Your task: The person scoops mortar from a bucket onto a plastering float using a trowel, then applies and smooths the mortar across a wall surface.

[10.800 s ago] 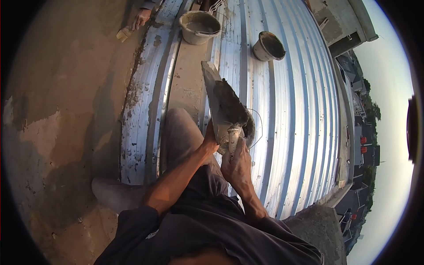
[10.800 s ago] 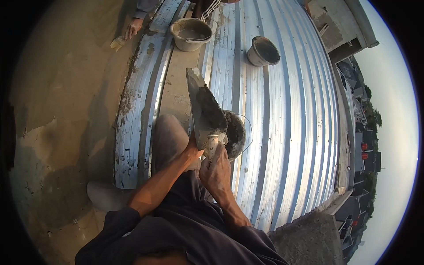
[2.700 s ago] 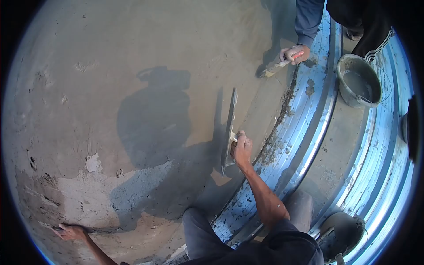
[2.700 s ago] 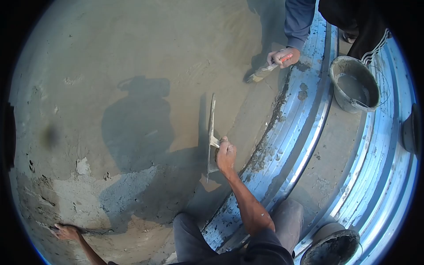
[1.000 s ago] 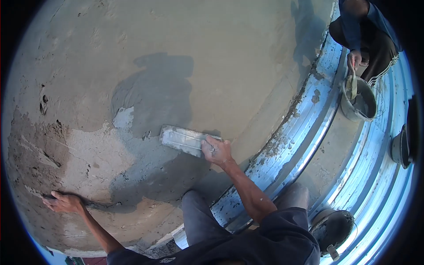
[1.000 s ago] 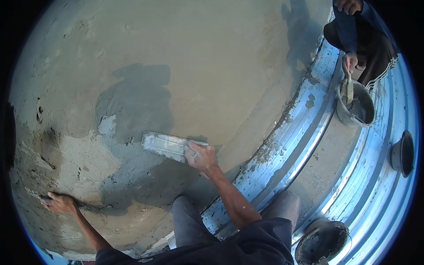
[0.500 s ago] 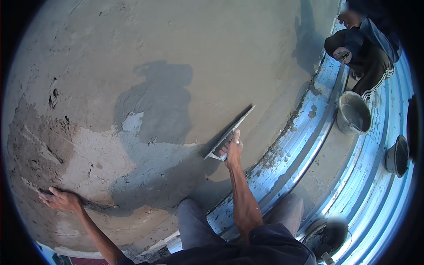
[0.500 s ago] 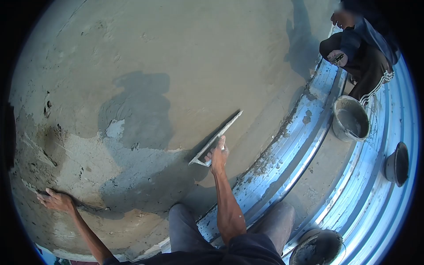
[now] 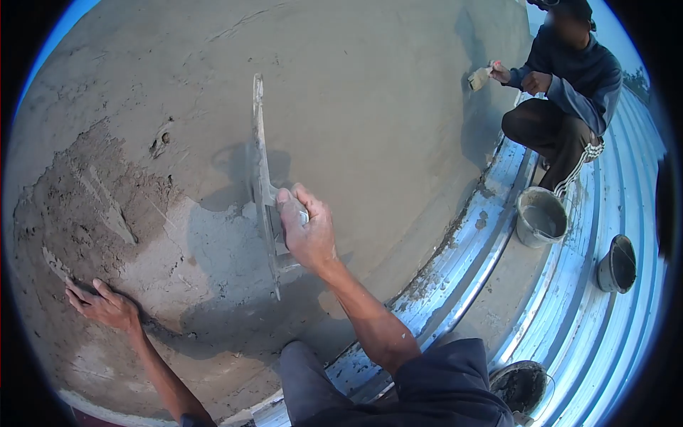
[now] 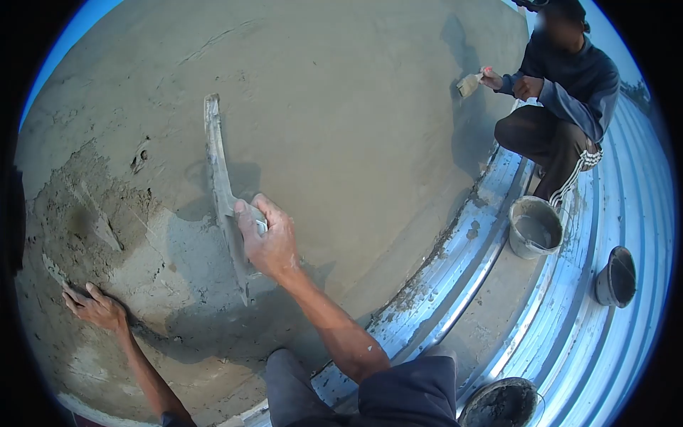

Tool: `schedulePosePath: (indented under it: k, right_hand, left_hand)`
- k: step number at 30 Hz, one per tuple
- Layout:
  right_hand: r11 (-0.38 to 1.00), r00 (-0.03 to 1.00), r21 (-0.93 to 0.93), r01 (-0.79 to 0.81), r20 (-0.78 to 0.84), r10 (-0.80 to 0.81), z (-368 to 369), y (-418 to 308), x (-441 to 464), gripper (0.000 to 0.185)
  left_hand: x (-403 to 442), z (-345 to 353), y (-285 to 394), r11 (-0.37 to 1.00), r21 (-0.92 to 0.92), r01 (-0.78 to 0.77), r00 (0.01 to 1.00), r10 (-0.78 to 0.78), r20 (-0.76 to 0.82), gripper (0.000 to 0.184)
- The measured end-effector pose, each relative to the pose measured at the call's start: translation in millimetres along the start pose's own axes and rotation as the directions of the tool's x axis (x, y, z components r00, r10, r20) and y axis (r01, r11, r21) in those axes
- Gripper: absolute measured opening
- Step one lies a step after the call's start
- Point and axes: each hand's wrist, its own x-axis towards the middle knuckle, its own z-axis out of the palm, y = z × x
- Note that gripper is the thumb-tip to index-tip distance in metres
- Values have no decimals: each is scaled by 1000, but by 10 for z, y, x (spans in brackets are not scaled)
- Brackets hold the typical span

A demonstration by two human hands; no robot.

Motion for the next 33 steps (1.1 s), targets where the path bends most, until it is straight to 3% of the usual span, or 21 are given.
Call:
schedulePosePath:
  k: [1, 2, 4, 7, 8, 10, 11, 13, 14, 15, 17, 19, 21, 22, 23, 25, 28, 33]
  right_hand:
    - [997, 998, 63, -51, -30, 53, -263, 139, 134, 39]
    - [1000, 995, -15, -13, -94, 11, -590, 265, 320, 41]
    - [993, 973, -42, -108, -210, 97, -1187, 350, 640, 36]
    - [950, 943, -312, -22, -323, -84, -1935, 877, 1195, 37]
    - [950, 942, -311, -16, -323, -89, -1956, 889, 1322, 37]
    - [756, 817, -623, 200, -320, -479, -1979, 962, 1479, 36]
    - [762, 820, -617, 197, -322, -474, -1913, 1013, 1494, 36]
    - [551, 764, -792, 263, -178, -620, -1574, 1111, 1495, 35]
    - [707, 929, -690, 155, -141, -341, -1282, 667, 1179, 32]
    - [666, 908, -703, 250, -69, -414, -1077, 845, 974, 29]
    - [740, 966, -626, 245, 219, -135, -799, 723, 375, 28]
    - [818, 967, -534, 212, 236, -96, -761, 837, -106, 28]
    - [906, 982, -420, 47, -147, -119, -943, 1129, -319, 40]
    - [964, 923, -76, -256, -317, 220, -1097, 1189, -296, 42]
    - [822, 751, 304, -482, -339, 567, -1247, 1237, -286, 44]
    - [791, 688, 477, -384, -424, 589, -1426, 1341, -68, 46]
    - [743, 714, 550, -382, -335, 615, -1523, 1448, 409, 44]
    - [821, 806, 388, -419, -257, 533, -1020, 521, 973, 44]
  left_hand:
    - [1, -7, 17, 1000, -2, 10, 1000, -10, -13, 61]
    - [-1, -17, 31, 1000, 6, 17, 1000, -17, -5, 60]
    - [4, -11, 28, 1000, 14, 21, 1000, -21, -5, 60]
    - [-8, 7, 28, 999, 29, 17, 1000, -17, -13, 60]
    - [-10, 12, 30, 999, 35, 20, 1000, -20, -8, 60]
    - [-19, 23, 37, 999, 46, 19, 1000, -19, -2, 60]
    - [-24, 33, 33, 998, 54, 21, 1000, -21, -5, 60]
    - [-10, 28, -1, 997, 70, 12, 1000, -12, -5, 60]
    - [-2, 34, -9, 997, 71, 16, 1000, -16, -4, 59]
    - [-24, 45, 21, 997, 68, 28, 1000, -28, 0, 59]
    - [-39, 27, 48, 998, 57, 12, 1000, -12, 5, 59]
    - [1, 33, 12, 999, 41, -15, 1000, 16, -10, 59]
    - [-38, 37, -29, 999, 53, 8, 1000, -8, 5, 59]
    - [-40, 53, -6, 998, 54, 8, 1000, -8, -3, 59]
    - [-34, 51, 10, 999, 53, 7, 1000, -6, -5, 59]
    - [-19, 10, 53, 998, 66, 16, 1000, -16, -1, 59]
    - [-5, 0, 85, 999, 43, 28, 1000, -27, -15, 59]
    - [-19, 21, 93, 998, 24, 65, 998, -64, -10, 60]
